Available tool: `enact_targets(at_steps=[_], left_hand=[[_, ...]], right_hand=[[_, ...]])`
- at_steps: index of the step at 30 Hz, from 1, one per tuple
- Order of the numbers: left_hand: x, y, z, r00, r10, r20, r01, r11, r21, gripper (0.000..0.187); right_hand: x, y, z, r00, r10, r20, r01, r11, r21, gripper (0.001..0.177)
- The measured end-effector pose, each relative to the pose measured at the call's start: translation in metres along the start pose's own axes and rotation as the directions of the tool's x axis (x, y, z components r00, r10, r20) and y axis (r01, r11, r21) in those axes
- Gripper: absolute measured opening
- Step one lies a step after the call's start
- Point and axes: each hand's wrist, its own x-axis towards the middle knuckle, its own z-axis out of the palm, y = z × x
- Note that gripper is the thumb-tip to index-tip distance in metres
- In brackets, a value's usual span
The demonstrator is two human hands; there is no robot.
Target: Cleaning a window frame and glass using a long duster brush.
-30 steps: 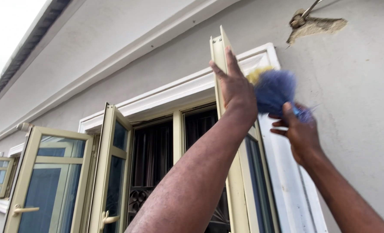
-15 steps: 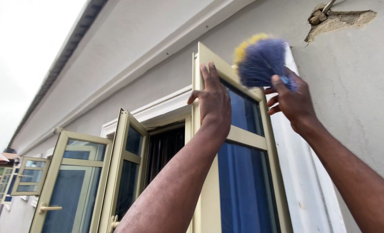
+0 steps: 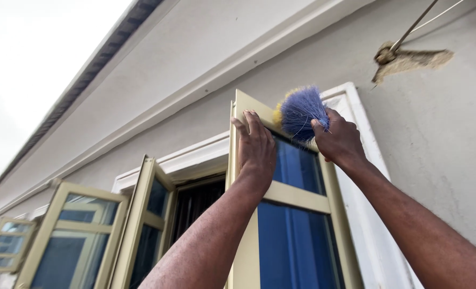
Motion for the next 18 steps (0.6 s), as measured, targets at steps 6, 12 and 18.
enact_targets(at_steps=[6, 12, 18], left_hand=[[0.054, -0.033, -0.012, 0.981, 0.068, -0.18, -0.065, 0.998, 0.022, 0.078], [0.083, -0.049, -0.003, 0.995, 0.1, -0.015, -0.096, 0.896, -0.434, 0.054], [0.066, -0.038, -0.013, 0.998, -0.002, -0.06, -0.029, 0.854, -0.519, 0.06]], right_hand=[[0.002, -0.064, -0.025, 0.954, -0.123, -0.273, 0.17, 0.973, 0.158, 0.047], [-0.007, -0.064, 0.022, 0.979, 0.02, -0.201, 0.082, 0.87, 0.487, 0.045], [0.002, 0.047, 0.046, 0.843, 0.523, -0.124, -0.393, 0.757, 0.523, 0.038]])
